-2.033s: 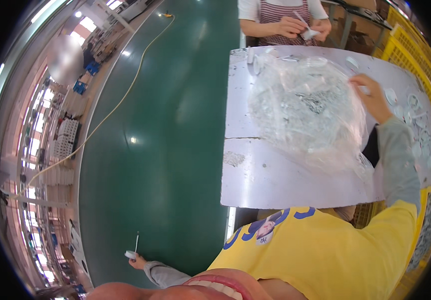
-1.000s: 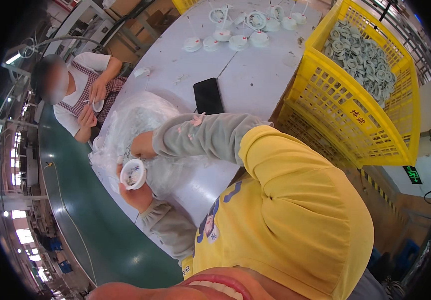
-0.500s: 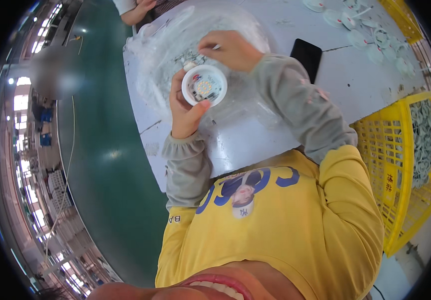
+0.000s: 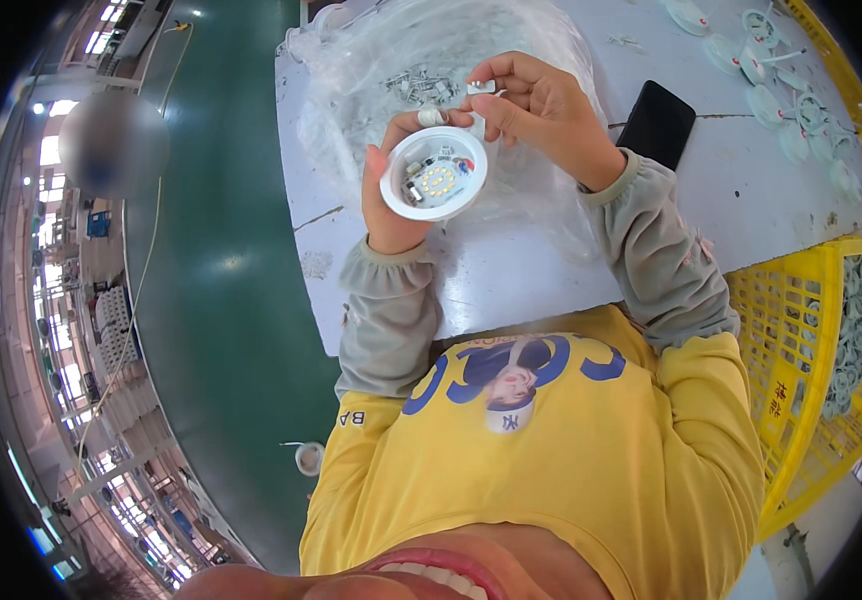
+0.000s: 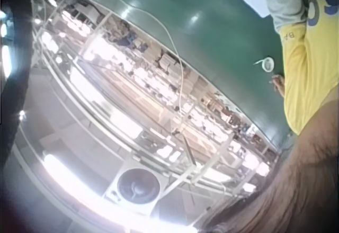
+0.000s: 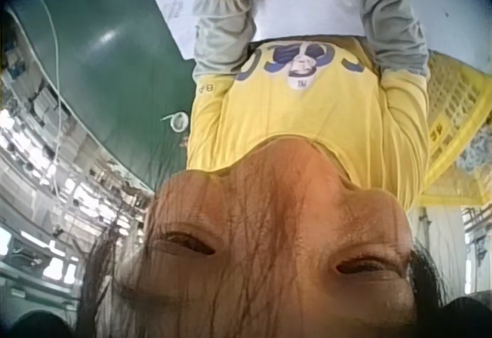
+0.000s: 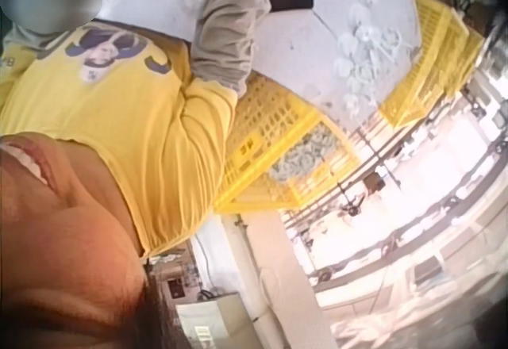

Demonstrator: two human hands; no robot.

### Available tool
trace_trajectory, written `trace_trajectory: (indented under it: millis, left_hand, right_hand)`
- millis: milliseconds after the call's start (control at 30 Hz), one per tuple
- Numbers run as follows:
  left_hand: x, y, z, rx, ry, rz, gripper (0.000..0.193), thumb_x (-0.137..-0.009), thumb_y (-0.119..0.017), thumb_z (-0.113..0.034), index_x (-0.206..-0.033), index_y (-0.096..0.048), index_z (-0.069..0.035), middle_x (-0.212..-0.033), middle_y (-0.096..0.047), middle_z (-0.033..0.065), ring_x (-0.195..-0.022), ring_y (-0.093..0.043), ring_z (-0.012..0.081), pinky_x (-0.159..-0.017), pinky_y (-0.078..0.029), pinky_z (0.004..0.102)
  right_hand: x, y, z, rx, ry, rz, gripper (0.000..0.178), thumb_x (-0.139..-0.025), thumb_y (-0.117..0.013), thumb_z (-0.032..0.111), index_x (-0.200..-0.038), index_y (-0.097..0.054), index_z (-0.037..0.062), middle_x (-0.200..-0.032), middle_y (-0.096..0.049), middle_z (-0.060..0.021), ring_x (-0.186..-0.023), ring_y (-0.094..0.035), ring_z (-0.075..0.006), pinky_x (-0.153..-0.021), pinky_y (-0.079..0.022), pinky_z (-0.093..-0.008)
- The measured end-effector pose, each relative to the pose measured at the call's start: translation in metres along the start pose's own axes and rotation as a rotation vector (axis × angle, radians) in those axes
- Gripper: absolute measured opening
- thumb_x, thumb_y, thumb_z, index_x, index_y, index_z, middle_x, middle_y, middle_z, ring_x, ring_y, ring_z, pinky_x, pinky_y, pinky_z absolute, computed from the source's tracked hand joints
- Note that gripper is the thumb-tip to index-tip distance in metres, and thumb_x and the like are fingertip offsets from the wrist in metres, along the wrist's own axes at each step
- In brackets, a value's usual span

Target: Assembling the internal components of an LED bulb into the housing.

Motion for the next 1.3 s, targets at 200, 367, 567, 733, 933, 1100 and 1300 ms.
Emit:
trace_trajectory:
  millis: [200, 367, 567, 733, 933, 1100, 1300]
  left_hand:
    - [0.000, -0.003, 0.002, 0.138, 0.025, -0.019, 0.074, -0.082, -0.045, -0.055, -0.134, -0.018, -0.010, -0.117, -0.045, 0.0181, -0.101, -0.052, 0.0240, -0.083, -0.046, 0.0331]
    - [0.001, 0.011, 0.009, -0.134, 0.130, -0.100, 0.075, -0.083, -0.027, -0.063, -0.136, -0.016, -0.011, -0.124, -0.037, 0.0184, -0.101, -0.051, 0.0294, -0.079, -0.048, 0.0367]
    - [0.001, 0.015, -0.010, -0.267, -0.052, -0.205, 0.081, -0.080, -0.028, -0.069, -0.127, -0.032, -0.003, -0.114, -0.048, 0.0122, -0.103, -0.048, 0.0214, -0.088, -0.039, 0.0350]
    - [0.010, 0.001, -0.032, -0.608, -0.352, -0.247, 0.069, -0.078, -0.059, -0.047, -0.118, -0.035, 0.003, -0.111, -0.047, 0.0129, -0.102, -0.047, 0.0194, -0.089, -0.036, 0.0315]
    - [0.019, 0.026, -0.039, -0.283, -0.327, -0.523, 0.051, -0.086, -0.041, -0.039, -0.114, -0.042, 0.002, -0.108, -0.052, 0.0119, -0.088, -0.054, 0.0199, -0.076, -0.044, 0.0328]
    - [0.020, 0.032, -0.030, 0.057, -0.130, -0.449, 0.051, -0.080, -0.041, -0.038, -0.114, -0.043, 0.001, -0.094, -0.057, 0.0137, -0.070, -0.056, 0.0233, -0.055, -0.043, 0.0332]
    - [0.029, 0.015, -0.013, 0.245, 0.069, -0.226, 0.053, -0.073, -0.045, -0.043, -0.101, -0.049, 0.001, -0.078, -0.056, 0.0119, -0.054, -0.047, 0.0191, -0.047, -0.033, 0.0266]
  right_hand:
    - [0.002, -0.026, 0.023, -0.031, 0.157, 0.107, 0.030, -0.081, -0.060, 0.012, -0.106, -0.048, 0.0014, -0.094, -0.058, -0.0057, -0.074, -0.057, -0.0070, -0.060, -0.045, -0.0183]
    - [0.001, -0.054, 0.004, 0.122, -0.206, 0.347, 0.029, -0.079, -0.056, 0.005, -0.106, -0.046, 0.0000, -0.090, -0.058, -0.0027, -0.067, -0.055, -0.0018, -0.044, -0.040, -0.0144]
    - [-0.013, -0.024, -0.003, 0.061, -0.018, 0.033, 0.028, -0.078, -0.061, 0.011, -0.101, -0.050, -0.0014, -0.086, -0.060, -0.0051, -0.056, -0.056, -0.0052, -0.039, -0.041, -0.0165]
    - [-0.021, -0.013, 0.005, 0.092, 0.138, -0.189, 0.032, -0.079, -0.061, 0.015, -0.104, -0.051, -0.0014, -0.089, -0.059, -0.0070, -0.060, -0.058, -0.0083, -0.042, -0.043, -0.0196]
    - [-0.015, -0.029, 0.019, 0.062, 0.172, -0.071, 0.023, -0.087, -0.051, 0.014, -0.105, -0.051, -0.0003, -0.087, -0.060, -0.0064, -0.062, -0.057, -0.0076, -0.055, -0.048, -0.0202]
    - [-0.005, -0.017, 0.032, 0.202, 0.256, -0.049, 0.021, -0.092, -0.038, 0.007, -0.108, -0.046, -0.0018, -0.094, -0.060, -0.0108, -0.073, -0.059, -0.0105, -0.063, -0.047, -0.0206]
    - [0.008, -0.003, 0.042, 0.400, 0.375, -0.114, 0.019, -0.090, -0.043, 0.008, -0.107, -0.047, -0.0020, -0.095, -0.061, -0.0128, -0.078, -0.061, -0.0119, -0.065, -0.048, -0.0202]
Point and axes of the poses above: each hand's wrist, its own x-axis away from the middle knuckle, its own y-axis out of the back of the hand, z = x × y, the point moved 9 cm from there along -x, towards the middle knuckle
